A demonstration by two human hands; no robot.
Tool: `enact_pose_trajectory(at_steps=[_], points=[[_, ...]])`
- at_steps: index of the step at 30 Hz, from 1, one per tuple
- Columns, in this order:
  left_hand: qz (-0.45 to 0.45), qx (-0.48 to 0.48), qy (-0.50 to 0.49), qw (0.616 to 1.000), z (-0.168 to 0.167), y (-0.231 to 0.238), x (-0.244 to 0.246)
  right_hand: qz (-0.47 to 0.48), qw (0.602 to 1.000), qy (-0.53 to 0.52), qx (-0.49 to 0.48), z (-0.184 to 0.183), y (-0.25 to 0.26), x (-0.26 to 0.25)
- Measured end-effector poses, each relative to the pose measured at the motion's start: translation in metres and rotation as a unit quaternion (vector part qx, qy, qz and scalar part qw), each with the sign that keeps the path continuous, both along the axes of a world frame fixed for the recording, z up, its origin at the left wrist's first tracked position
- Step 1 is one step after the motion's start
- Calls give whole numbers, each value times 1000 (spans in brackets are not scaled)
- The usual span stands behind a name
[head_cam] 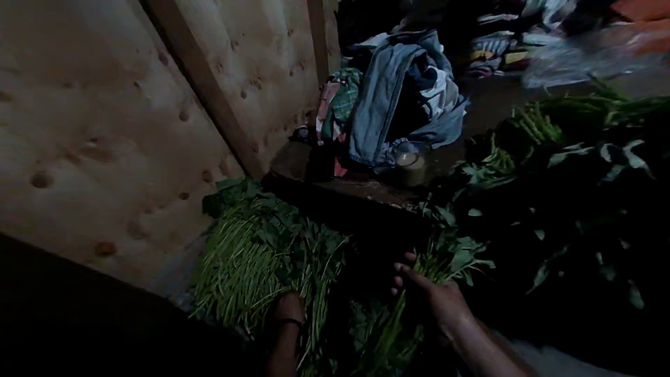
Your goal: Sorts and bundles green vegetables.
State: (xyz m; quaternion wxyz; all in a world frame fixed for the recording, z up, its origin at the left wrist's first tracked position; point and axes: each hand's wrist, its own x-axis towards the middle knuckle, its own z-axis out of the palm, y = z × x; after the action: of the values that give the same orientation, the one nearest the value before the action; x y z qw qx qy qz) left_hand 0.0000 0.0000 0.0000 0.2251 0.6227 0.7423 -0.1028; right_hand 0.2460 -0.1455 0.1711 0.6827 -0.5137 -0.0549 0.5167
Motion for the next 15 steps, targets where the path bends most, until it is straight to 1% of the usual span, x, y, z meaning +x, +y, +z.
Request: enact_pose_trajectory(at_steps=[2,3,4,5,7,8,9,10,11,12,13,14,15], points=[[46,21,-105,993,11,-1,-3,-5,1000,3,-1,0,-1,1],[83,34,-169,982,17,-3,-3,-4,1000,3,-3,0,-1,1],[126,46,-242,961,26,-7,-4,-1,1000,3,-4,0,-1,0],[172,59,-318,930,35,-12,-4,5,1000,4,-3,0,-2,0],[240,112,-449,853,56,-25,-5,17,1000,3,3,0,-4,-1],[257,147,-491,819,67,-33,-5,20,1000,2,5,0,-5,-2],[254,179,-507,804,75,-40,-8,22,1000,1,6,0,-6,-4],[230,199,-487,819,79,-44,-13,24,1000,0,7,0,-7,-5],[180,189,-422,868,77,-48,-22,26,1000,-4,6,0,-8,-7],[116,120,-337,927,76,-50,-33,29,1000,-12,0,0,-10,-9],[60,25,-261,963,76,-52,-42,34,999,-26,-11,-1,-12,-11],[26,-36,-220,974,77,-54,-46,38,998,-48,-23,-1,-14,-13],[26,-32,-221,974,82,-57,-47,42,996,-70,-31,-1,-15,-15]])
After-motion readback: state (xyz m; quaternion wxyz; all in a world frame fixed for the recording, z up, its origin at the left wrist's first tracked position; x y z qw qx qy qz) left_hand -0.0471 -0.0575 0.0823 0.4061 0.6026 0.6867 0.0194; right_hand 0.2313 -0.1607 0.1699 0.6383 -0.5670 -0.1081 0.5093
